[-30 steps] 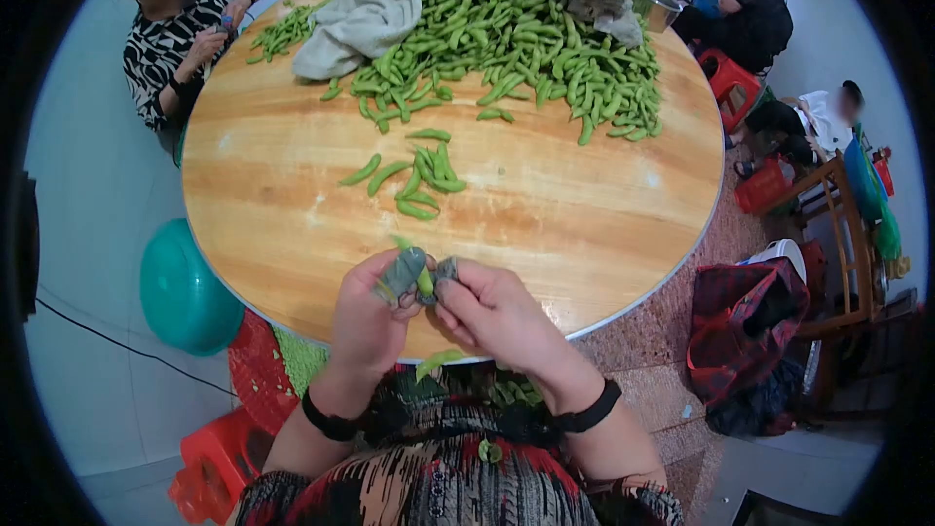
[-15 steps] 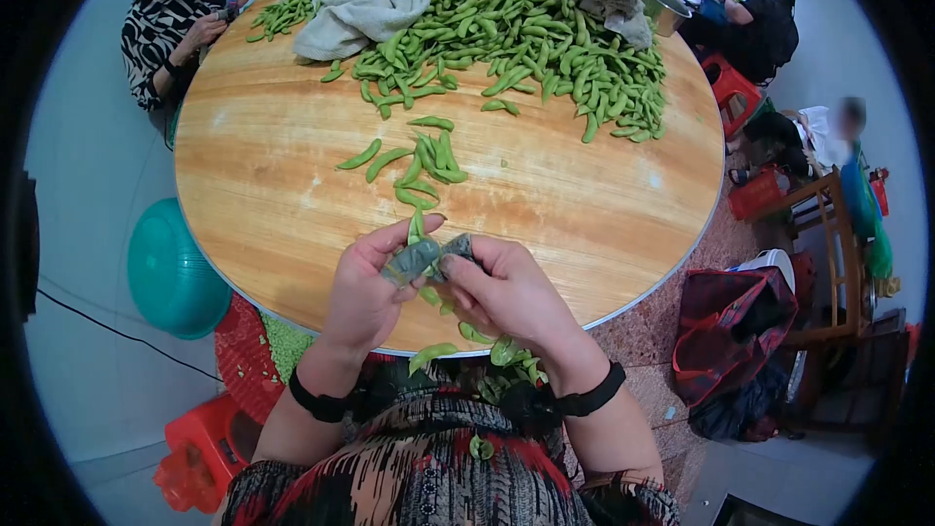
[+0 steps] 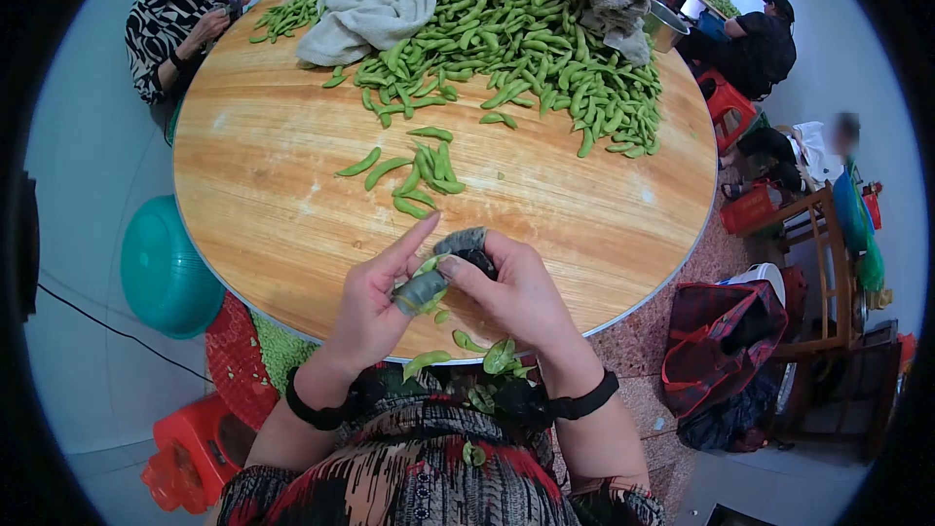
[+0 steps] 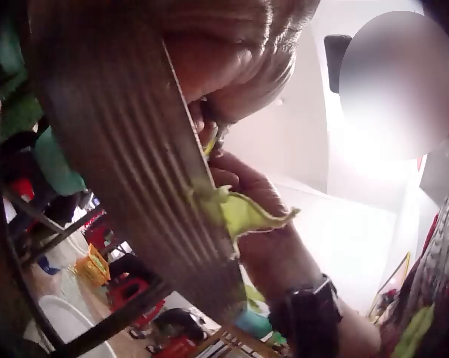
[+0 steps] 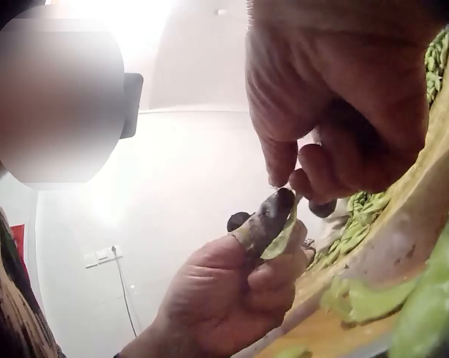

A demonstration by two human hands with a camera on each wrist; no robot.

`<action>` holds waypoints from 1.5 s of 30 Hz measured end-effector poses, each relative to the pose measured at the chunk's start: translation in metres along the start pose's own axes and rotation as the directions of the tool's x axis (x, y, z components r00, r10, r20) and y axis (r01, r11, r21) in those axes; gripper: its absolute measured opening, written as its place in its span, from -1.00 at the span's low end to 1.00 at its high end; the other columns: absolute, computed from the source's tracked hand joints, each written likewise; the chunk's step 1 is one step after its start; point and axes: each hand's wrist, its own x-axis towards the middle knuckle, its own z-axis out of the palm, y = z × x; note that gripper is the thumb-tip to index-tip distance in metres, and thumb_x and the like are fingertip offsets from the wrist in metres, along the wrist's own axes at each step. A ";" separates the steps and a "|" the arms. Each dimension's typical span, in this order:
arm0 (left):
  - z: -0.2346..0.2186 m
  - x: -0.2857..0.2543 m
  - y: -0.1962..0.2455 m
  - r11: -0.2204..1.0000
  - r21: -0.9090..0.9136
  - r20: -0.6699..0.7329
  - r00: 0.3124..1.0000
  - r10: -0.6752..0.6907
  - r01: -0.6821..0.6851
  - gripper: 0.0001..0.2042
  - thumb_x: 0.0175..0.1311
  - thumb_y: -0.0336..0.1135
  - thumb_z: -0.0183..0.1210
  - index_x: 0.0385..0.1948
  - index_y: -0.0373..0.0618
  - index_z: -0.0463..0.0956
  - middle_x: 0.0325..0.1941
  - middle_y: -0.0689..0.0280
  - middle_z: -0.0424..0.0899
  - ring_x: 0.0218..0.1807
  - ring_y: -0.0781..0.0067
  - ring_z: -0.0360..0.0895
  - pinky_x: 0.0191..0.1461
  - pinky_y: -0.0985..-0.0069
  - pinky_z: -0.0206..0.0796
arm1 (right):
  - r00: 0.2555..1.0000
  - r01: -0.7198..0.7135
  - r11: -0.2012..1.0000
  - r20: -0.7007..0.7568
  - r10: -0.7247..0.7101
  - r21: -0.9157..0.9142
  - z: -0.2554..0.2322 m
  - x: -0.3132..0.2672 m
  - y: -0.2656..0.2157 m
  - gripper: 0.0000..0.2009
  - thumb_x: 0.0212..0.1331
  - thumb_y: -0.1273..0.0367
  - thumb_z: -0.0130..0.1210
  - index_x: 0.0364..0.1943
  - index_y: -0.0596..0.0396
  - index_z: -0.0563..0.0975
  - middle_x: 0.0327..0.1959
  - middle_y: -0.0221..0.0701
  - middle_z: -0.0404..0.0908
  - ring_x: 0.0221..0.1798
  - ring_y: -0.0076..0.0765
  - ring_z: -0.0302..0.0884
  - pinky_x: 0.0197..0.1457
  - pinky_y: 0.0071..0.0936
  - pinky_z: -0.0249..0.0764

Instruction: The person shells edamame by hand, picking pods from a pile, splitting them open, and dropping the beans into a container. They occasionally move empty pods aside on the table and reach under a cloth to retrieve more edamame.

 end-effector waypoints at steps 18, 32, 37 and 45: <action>-0.017 -0.011 0.002 0.479 -0.763 0.319 0.898 -0.304 0.433 -0.73 0.03 -0.65 -0.04 -0.22 -0.10 0.35 -0.39 0.47 0.45 -0.58 0.84 0.15 -0.60 0.84 -0.13 | 0.955 0.237 0.962 -0.150 -0.256 -0.132 0.024 -0.012 0.003 -0.86 0.04 0.44 0.14 -0.55 0.17 0.44 -0.74 -0.51 0.42 -0.73 -0.54 0.34 -0.69 -0.55 0.21; -0.031 -0.009 0.012 0.710 -0.629 0.143 0.945 -0.294 0.316 -0.76 0.02 -0.67 -0.08 -0.28 -0.14 0.34 -0.45 0.38 0.47 -0.62 0.79 0.20 -0.64 0.81 -0.07 | 0.963 0.178 0.951 -0.244 -0.115 0.253 0.032 -0.006 -0.023 -0.91 0.06 0.44 0.10 -0.45 0.20 0.50 -0.68 -0.57 0.42 -0.70 -0.71 0.25 -0.63 -0.69 0.19; -0.055 -0.015 0.007 0.571 -0.773 -0.005 0.896 -0.444 0.278 -0.87 0.14 -0.60 -0.01 -0.32 -0.16 0.32 -0.45 0.30 0.47 -0.59 0.70 0.25 -0.66 0.83 -0.12 | 0.859 0.466 0.735 0.449 -0.244 -0.492 0.005 0.026 -0.039 -0.79 0.09 0.32 0.08 -0.35 0.23 0.51 -0.71 -0.31 0.45 -0.64 -0.43 0.43 -0.54 -0.47 0.34; -0.036 -0.012 -0.009 0.875 -0.463 -0.194 0.947 -0.256 0.142 -0.83 0.09 -0.59 0.10 -0.27 -0.18 0.45 -0.44 0.36 0.48 -0.50 0.64 0.36 -0.54 0.75 0.14 | 0.935 0.275 0.095 0.243 -0.258 -0.957 0.026 0.062 -0.013 -0.80 -0.01 0.33 0.10 -0.53 0.21 0.43 -0.64 -0.11 0.50 -0.52 0.00 0.51 -0.42 -0.21 0.44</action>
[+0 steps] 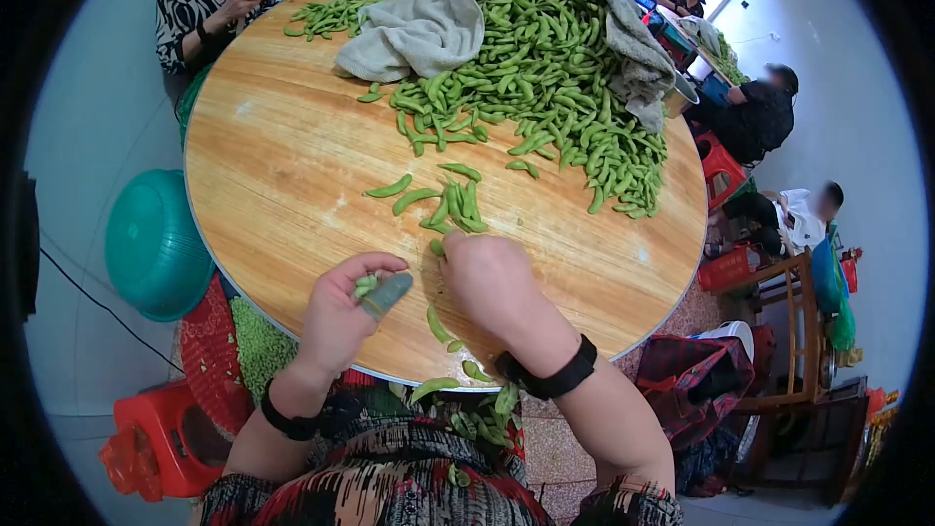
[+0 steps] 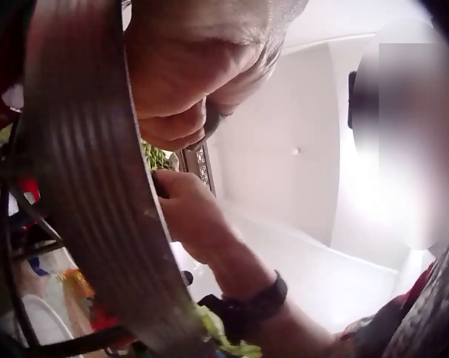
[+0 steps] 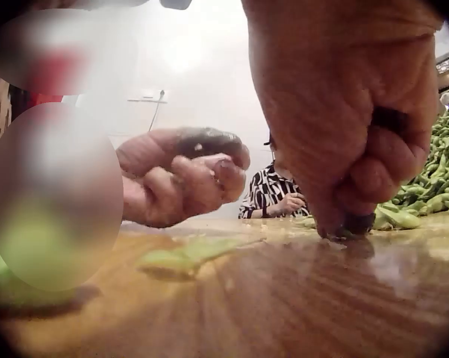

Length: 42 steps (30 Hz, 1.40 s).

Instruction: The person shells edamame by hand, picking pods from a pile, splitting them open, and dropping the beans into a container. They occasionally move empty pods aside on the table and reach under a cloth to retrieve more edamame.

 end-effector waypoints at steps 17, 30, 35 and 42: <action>0.024 -0.008 0.002 0.983 -0.069 0.108 0.980 -0.165 0.172 -0.80 0.13 -0.55 0.04 -0.20 -0.19 0.51 -0.46 0.49 0.47 -0.56 0.85 0.20 -0.55 0.84 -0.03 | 0.913 -0.364 0.010 0.355 0.202 0.931 -0.008 -0.073 -0.013 -0.85 0.20 0.34 0.04 -0.33 0.15 0.49 -0.62 -0.65 0.37 -0.59 -0.80 0.20 -0.58 -0.77 0.12; 0.033 -0.010 0.004 0.986 -0.107 0.063 0.990 -0.124 0.131 -0.88 0.11 -0.53 0.05 -0.31 -0.20 0.48 -0.46 0.43 0.51 -0.61 0.84 0.19 -0.58 0.83 -0.06 | 0.907 -0.406 -0.275 0.421 -0.006 0.871 -0.008 -0.085 -0.011 -0.79 0.33 0.31 -0.20 -0.38 0.12 0.40 -0.59 -0.56 0.35 -0.63 -0.73 0.16 -0.60 -0.76 0.06; 0.033 -0.010 0.001 0.996 0.056 0.116 0.991 -0.070 0.064 -0.96 0.10 -0.50 0.10 -0.42 -0.19 0.50 -0.46 0.45 0.50 -0.57 0.82 0.23 -0.53 0.81 0.00 | 0.931 -0.340 -0.282 0.363 0.030 0.897 0.001 -0.087 -0.013 -0.81 0.32 0.33 -0.19 -0.35 0.13 0.40 -0.58 -0.51 0.37 -0.67 -0.74 0.16 -0.65 -0.79 0.04; 0.028 -0.009 -0.006 0.974 -0.197 0.324 0.945 -0.044 0.113 -0.96 0.08 -0.50 0.15 -0.46 -0.18 0.47 -0.45 0.43 0.45 -0.37 0.69 0.37 -0.31 0.70 0.19 | 0.880 -0.414 -0.679 0.458 -0.128 0.606 -0.002 -0.091 -0.018 -0.85 0.29 0.37 -0.15 -0.30 0.15 0.40 -0.59 -0.48 0.38 -0.70 -0.74 0.15 -0.66 -0.84 0.06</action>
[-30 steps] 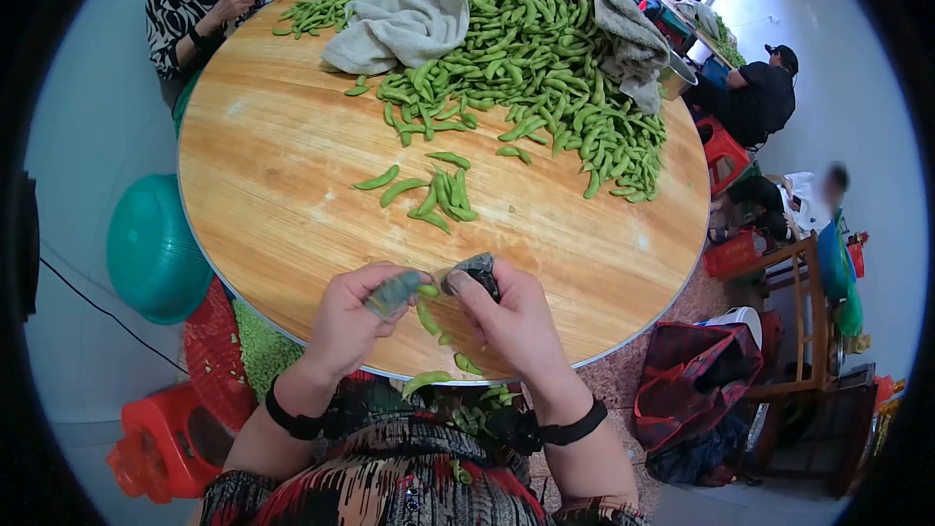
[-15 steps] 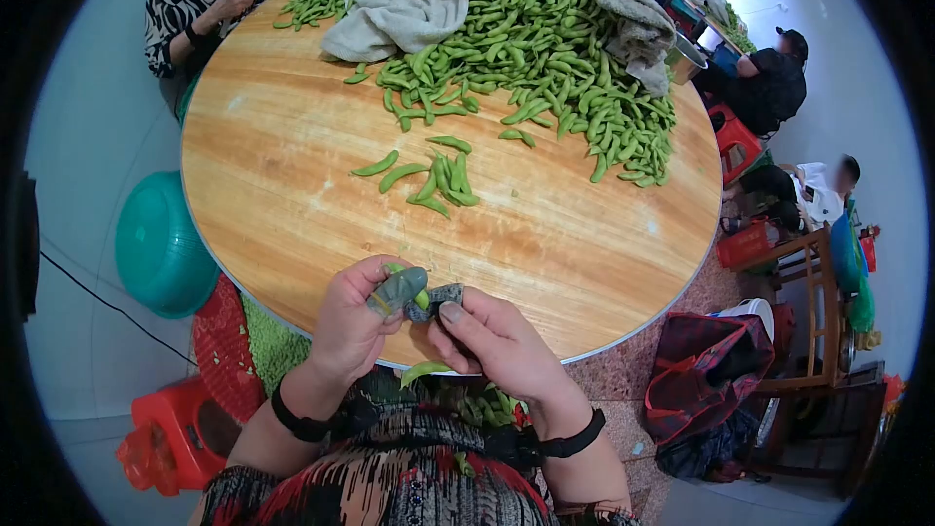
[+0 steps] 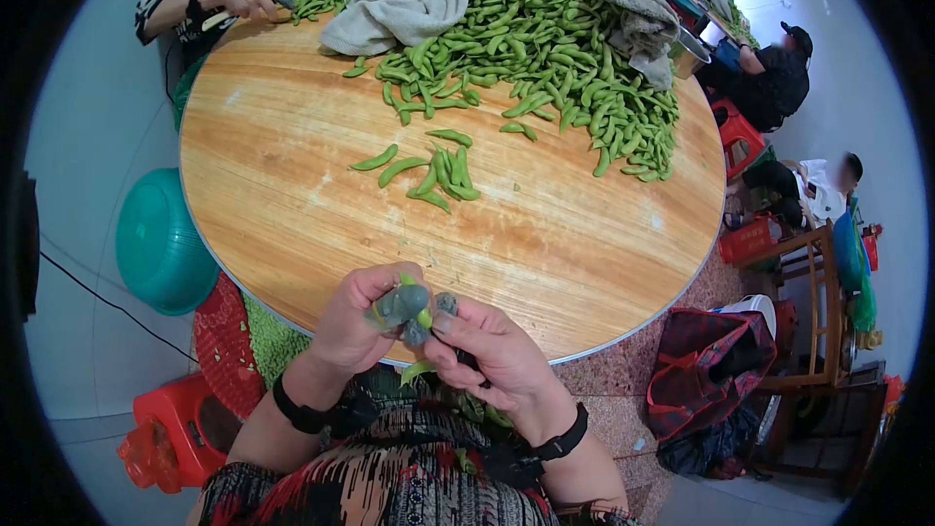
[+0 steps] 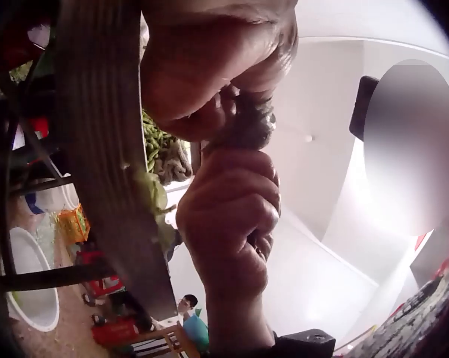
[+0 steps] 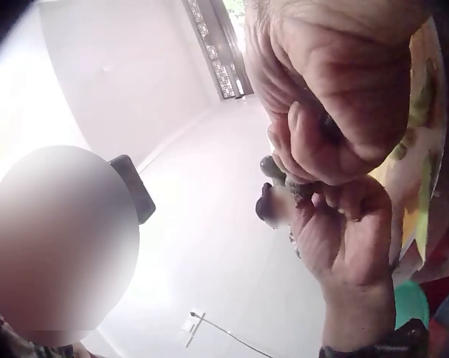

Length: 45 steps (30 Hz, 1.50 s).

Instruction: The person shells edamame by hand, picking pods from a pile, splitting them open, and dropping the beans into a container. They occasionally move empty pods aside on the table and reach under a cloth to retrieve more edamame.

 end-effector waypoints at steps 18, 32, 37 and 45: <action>-0.007 -0.001 0.006 0.892 -0.381 0.054 0.969 -0.241 0.243 -0.71 0.07 -0.53 0.11 -0.12 -0.34 0.44 -0.30 0.30 0.56 -0.49 0.73 0.37 -0.51 0.79 0.13 | 0.989 0.087 0.994 -0.117 -0.094 -0.063 -0.008 -0.004 -0.008 -0.80 0.25 0.35 -0.06 -0.47 0.16 0.45 -0.70 -0.55 0.36 -0.75 -0.76 0.09 -0.65 -0.75 0.05; 0.007 -0.002 0.023 0.645 0.750 0.101 0.989 0.104 -0.145 -0.37 -0.07 -0.57 0.15 0.16 -0.15 0.15 -0.45 0.19 0.56 -0.36 0.33 0.53 -0.24 0.45 0.32 | 0.949 0.172 0.852 -0.149 -0.278 -0.495 -0.015 0.000 -0.012 -0.88 0.17 0.38 0.05 -0.39 0.16 0.49 -0.71 -0.64 0.32 -0.72 -0.79 0.11 -0.68 -0.76 -0.02; 0.007 0.000 0.032 0.624 0.769 0.172 0.985 0.006 -0.138 -0.38 -0.13 -0.57 0.11 0.12 -0.11 0.21 -0.46 0.14 0.55 -0.37 0.16 0.53 -0.29 0.40 0.33 | 0.944 0.122 0.829 -0.194 -0.267 -0.546 -0.010 0.004 -0.008 -0.92 0.14 0.43 0.06 -0.37 0.16 0.48 -0.73 -0.62 0.32 -0.74 -0.80 0.09 -0.70 -0.77 -0.05; -0.012 0.010 0.017 0.476 0.705 0.498 0.845 0.196 -0.526 -0.62 -0.05 -0.53 0.18 -0.09 -0.19 0.41 -0.51 0.29 0.54 -0.48 0.57 0.48 -0.40 0.61 0.28 | 0.994 0.113 0.979 -0.014 -0.112 0.169 -0.023 0.008 0.006 -0.93 0.19 0.45 -0.03 -0.35 0.17 0.44 -0.74 -0.61 0.27 -0.78 -0.76 0.05 -0.72 -0.78 -0.02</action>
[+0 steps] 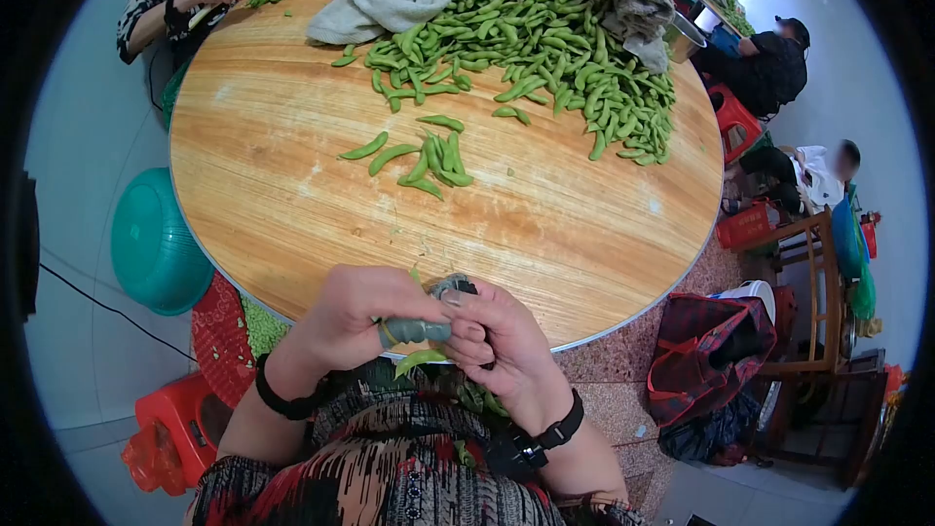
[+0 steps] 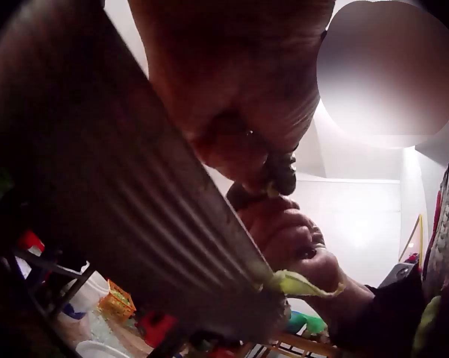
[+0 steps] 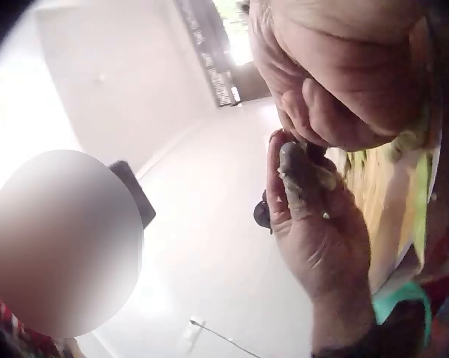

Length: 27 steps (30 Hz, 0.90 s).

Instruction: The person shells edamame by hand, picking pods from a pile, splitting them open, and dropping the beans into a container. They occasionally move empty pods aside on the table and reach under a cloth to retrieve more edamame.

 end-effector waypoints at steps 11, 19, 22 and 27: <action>0.011 0.000 0.010 0.281 -0.908 0.086 0.795 -0.601 0.310 -0.85 0.16 -0.50 0.01 -0.24 -0.18 0.30 -0.50 0.42 0.41 -0.62 0.77 0.16 -0.62 0.84 -0.13 | 0.905 0.255 0.724 -0.106 -0.412 -0.641 0.035 0.001 -0.013 -0.89 0.14 0.40 0.06 -0.40 0.16 0.46 -0.69 -0.58 0.37 -0.72 -0.78 0.15 -0.65 -0.78 0.03; 0.000 -0.010 0.001 0.270 -0.944 -0.077 0.667 -0.741 0.191 -0.94 0.20 -0.51 -0.09 -0.36 -0.15 0.35 -0.41 0.29 0.43 -0.58 0.70 0.20 -0.66 0.82 -0.16 | 0.928 0.036 -0.357 0.164 -0.334 -0.933 0.023 0.052 -0.074 -0.77 0.02 0.29 0.13 -0.36 0.20 0.51 -0.48 -0.13 0.57 -0.39 -0.14 0.54 -0.31 -0.33 0.43; 0.003 -0.006 0.002 0.265 -0.939 -0.073 0.630 -0.773 0.218 -0.92 0.21 -0.49 -0.07 -0.32 -0.19 0.40 -0.39 0.31 0.42 -0.58 0.69 0.20 -0.65 0.83 -0.15 | 0.866 -0.113 -0.621 0.230 -0.445 -0.776 0.012 0.071 -0.074 -0.77 -0.02 0.30 0.13 -0.41 0.22 0.49 -0.46 -0.06 0.55 -0.37 0.06 0.50 -0.34 -0.20 0.41; 0.012 0.001 0.005 0.289 -0.937 -0.099 0.640 -0.762 0.198 -0.82 0.20 -0.51 -0.01 -0.16 -0.21 0.43 -0.37 0.34 0.45 -0.55 0.72 0.23 -0.63 0.84 -0.10 | 0.876 -0.073 -0.600 0.237 -0.421 -0.797 0.019 0.048 -0.059 -0.77 0.00 0.31 0.14 -0.40 0.24 0.48 -0.57 -0.11 0.53 -0.51 -0.11 0.52 -0.41 -0.27 0.40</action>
